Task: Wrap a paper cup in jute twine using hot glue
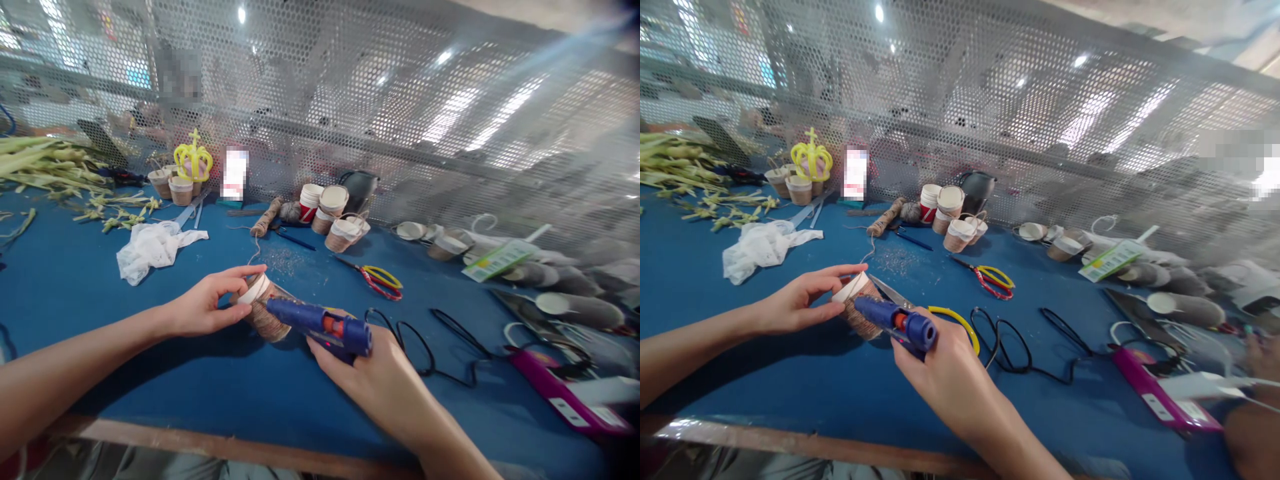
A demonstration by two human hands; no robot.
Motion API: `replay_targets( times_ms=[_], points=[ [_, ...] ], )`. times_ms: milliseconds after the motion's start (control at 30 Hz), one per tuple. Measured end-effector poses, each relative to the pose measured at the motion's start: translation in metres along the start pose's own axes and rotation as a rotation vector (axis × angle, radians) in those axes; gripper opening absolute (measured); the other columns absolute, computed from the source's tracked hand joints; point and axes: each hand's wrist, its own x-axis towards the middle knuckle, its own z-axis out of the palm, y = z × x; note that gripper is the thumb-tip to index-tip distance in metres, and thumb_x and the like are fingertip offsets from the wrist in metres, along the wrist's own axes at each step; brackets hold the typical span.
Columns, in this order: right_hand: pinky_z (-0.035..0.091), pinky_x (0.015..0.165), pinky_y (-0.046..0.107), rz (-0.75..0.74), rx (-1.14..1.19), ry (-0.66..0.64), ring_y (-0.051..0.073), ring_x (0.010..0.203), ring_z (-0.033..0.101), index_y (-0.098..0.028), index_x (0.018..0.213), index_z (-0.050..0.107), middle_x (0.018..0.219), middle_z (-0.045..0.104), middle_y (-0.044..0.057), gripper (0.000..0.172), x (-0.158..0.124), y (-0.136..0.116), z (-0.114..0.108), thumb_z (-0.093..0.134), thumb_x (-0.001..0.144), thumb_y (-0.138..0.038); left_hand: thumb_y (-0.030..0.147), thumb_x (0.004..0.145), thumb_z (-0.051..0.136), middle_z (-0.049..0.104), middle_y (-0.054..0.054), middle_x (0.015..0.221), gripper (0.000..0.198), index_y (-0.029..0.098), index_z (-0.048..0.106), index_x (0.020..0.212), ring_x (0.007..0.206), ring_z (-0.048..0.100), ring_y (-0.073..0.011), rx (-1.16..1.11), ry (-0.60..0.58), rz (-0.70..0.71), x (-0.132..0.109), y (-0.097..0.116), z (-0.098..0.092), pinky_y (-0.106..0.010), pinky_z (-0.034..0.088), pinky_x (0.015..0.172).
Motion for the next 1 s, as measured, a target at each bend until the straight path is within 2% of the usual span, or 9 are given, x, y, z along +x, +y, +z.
replay_targets(
  times_ms=[167,367,467,800,1000],
  points=[
    [0.045,0.051,0.022,0.005,-0.001,0.011,0.012,0.052,0.053,-0.018,0.066,0.056,0.059,0.060,0.000,0.011,0.001,-0.002,-0.001,0.055,0.072,-0.027,0.018,0.081,0.049,0.042,-0.016,0.135,0.014,0.015,0.049,0.068,0.125,0.040,-0.0235,0.001,0.001,0.004,-0.001,-0.001,0.000,-0.034,0.036,0.096],
    [0.035,0.037,0.020,0.189,0.038,-0.013,0.007,0.036,0.036,-0.020,0.053,0.042,0.040,0.042,-0.006,0.027,0.006,-0.003,-0.009,0.055,0.072,-0.033,0.017,0.080,0.050,0.041,-0.016,0.136,0.013,0.015,0.049,0.068,0.123,0.042,-0.0238,-0.011,-0.015,0.031,-0.001,0.000,-0.001,-0.033,0.037,0.095],
    [0.033,0.034,0.020,0.250,0.024,-0.030,0.007,0.034,0.035,-0.019,0.051,0.042,0.036,0.041,-0.006,0.029,0.009,-0.003,-0.011,0.055,0.072,-0.036,0.016,0.080,0.050,0.042,-0.016,0.135,0.011,0.015,0.050,0.069,0.125,0.039,-0.0246,-0.008,-0.012,0.042,-0.001,0.001,-0.001,-0.034,0.037,0.096],
    [0.032,0.033,0.020,0.224,-0.062,0.037,0.007,0.031,0.037,-0.019,0.048,0.042,0.035,0.043,-0.005,0.030,0.016,-0.003,-0.013,0.055,0.071,-0.034,0.014,0.078,0.050,0.043,-0.017,0.134,0.010,0.014,0.050,0.068,0.124,0.042,-0.0247,-0.006,-0.014,0.061,-0.002,0.001,-0.001,-0.033,0.038,0.095],
    [0.032,0.033,0.019,0.254,0.026,-0.012,0.006,0.032,0.035,-0.019,0.051,0.042,0.035,0.042,-0.006,0.029,0.009,-0.003,-0.010,0.055,0.071,-0.035,0.015,0.079,0.050,0.042,-0.017,0.135,0.009,0.014,0.051,0.069,0.124,0.041,-0.0256,0.002,-0.018,0.051,-0.001,0.002,-0.001,-0.035,0.038,0.096]
  ],
)
